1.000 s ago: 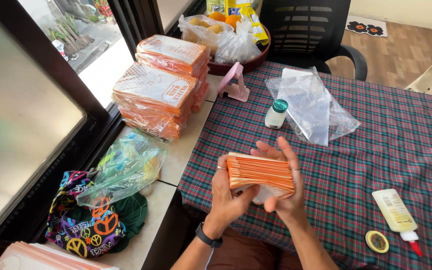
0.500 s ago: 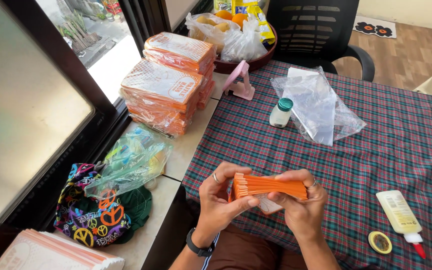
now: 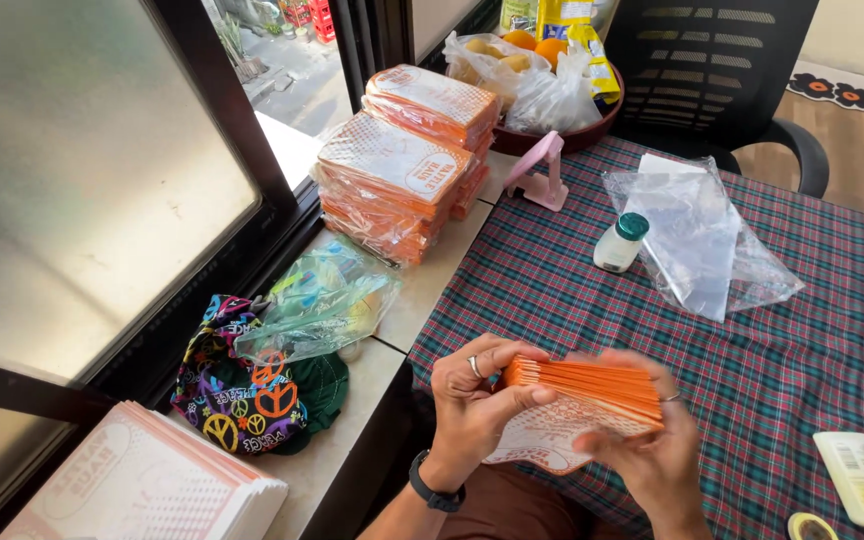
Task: Folding paper bags and applying adhesive seals to them at a workstation
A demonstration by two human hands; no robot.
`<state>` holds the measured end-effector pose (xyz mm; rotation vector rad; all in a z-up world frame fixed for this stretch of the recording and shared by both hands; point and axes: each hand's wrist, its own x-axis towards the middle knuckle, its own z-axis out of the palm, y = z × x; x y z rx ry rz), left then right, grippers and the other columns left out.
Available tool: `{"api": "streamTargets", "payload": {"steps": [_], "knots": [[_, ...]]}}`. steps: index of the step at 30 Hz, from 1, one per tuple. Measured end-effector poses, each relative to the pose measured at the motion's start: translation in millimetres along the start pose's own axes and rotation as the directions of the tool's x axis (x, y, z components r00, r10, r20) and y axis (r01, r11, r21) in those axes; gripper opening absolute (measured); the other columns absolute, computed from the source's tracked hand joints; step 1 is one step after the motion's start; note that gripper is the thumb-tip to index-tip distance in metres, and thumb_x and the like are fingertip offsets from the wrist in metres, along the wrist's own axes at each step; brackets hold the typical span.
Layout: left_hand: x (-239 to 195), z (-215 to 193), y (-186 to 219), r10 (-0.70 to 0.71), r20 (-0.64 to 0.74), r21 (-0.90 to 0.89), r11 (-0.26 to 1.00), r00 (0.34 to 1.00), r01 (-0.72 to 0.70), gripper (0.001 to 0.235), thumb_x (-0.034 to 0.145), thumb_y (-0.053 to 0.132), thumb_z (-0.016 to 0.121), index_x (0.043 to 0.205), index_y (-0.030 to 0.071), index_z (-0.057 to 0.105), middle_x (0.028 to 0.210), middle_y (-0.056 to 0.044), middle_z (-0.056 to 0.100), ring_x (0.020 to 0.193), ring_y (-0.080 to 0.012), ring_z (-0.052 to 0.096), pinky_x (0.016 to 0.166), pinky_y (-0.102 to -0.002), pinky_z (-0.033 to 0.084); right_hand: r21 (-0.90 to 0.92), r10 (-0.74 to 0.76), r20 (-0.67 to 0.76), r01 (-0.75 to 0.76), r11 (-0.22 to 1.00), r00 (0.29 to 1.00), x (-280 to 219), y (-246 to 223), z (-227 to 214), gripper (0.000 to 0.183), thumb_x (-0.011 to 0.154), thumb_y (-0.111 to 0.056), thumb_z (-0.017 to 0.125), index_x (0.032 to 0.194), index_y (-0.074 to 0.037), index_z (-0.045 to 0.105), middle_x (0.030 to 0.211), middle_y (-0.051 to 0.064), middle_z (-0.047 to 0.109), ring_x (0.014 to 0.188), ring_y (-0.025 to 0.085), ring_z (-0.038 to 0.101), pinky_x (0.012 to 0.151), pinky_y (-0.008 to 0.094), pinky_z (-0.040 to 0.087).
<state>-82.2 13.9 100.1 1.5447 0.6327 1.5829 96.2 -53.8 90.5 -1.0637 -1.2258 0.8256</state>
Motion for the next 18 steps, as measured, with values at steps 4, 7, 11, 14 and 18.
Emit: {"api": "streamTargets", "payload": {"steps": [4, 7, 11, 14, 18], "knots": [[2.5, -2.1, -2.9, -0.015, 0.087, -0.027, 0.999, 0.996, 0.018, 0.033, 0.081, 0.035, 0.082, 0.1, 0.008, 0.078, 0.092, -0.006, 0.076, 0.081, -0.017, 0.068, 0.074, -0.028, 0.053, -0.16, -0.031, -0.299, -0.018, 0.987, 0.954, -16.6, 56.8, -12.9, 0.036, 0.074, -0.004, 0.082, 0.106, 0.007, 0.07, 0.101, 0.018, 0.077, 0.09, 0.028, 0.076, 0.082, 0.037, 0.065], [2.5, -7.5, -10.8, 0.022, 0.27, -0.062, 0.998, 0.963, -0.006, 0.071, 0.08, 0.049, 0.077, 0.14, 0.013, 0.062, 0.116, -0.005, 0.068, 0.106, -0.0173, 0.066, 0.098, -0.031, 0.052, -0.086, -0.086, -0.388, 0.057, 0.995, 0.918, -13.3, 67.8, -16.5, 0.035, 0.078, -0.003, 0.081, 0.111, 0.003, 0.069, 0.103, 0.013, 0.073, 0.095, 0.024, 0.073, 0.089, 0.035, 0.064], [-3.8, -13.0, -14.2, -0.081, 0.452, -0.129, 0.979, 0.888, 0.155, 0.115, 0.077, 0.055, 0.076, 0.161, 0.005, 0.014, 0.151, -0.017, 0.047, 0.141, -0.0283, 0.049, 0.12, -0.044, 0.039, -0.171, -0.157, -0.369, 0.1, 0.98, 0.916, -2.3, 55.9, -9.6, 0.022, 0.081, -0.002, 0.081, 0.1, 0.002, 0.072, 0.099, 0.012, 0.075, 0.092, 0.022, 0.074, 0.086, 0.034, 0.064], [-17.0, -7.1, -47.0, -0.189, 0.393, -0.02, 0.977, 0.9, 0.214, 0.076, 0.093, 0.044, 0.067, 0.15, 0.004, 0.038, 0.133, -0.009, 0.052, 0.119, -0.02, 0.054, 0.098, -0.034, 0.046, -0.153, -0.103, -0.324, 0.056, 0.987, 0.94, 2.1, 74.8, -13.6, 0.022, 0.082, -0.008, 0.08, 0.102, 0.002, 0.074, 0.099, 0.012, 0.076, 0.092, 0.023, 0.075, 0.083, 0.035, 0.064], [-31.3, 5.2, -68.8, -0.299, 0.33, -0.001, 0.949, 0.895, 0.317, 0.059, 0.097, 0.028, 0.057, 0.146, 0.002, 0.038, 0.138, -0.008, 0.048, 0.116, -0.02, 0.054, 0.091, -0.037, 0.048, 0.061, 0.132, -0.112, -0.126, 0.99, 0.985, 6.0, 63.9, -2.9, 0.046, 0.077, -0.012, 0.084, 0.118, 0.002, 0.068, 0.109, 0.016, 0.079, 0.098, 0.026, 0.077, 0.089, 0.038, 0.063]]}}
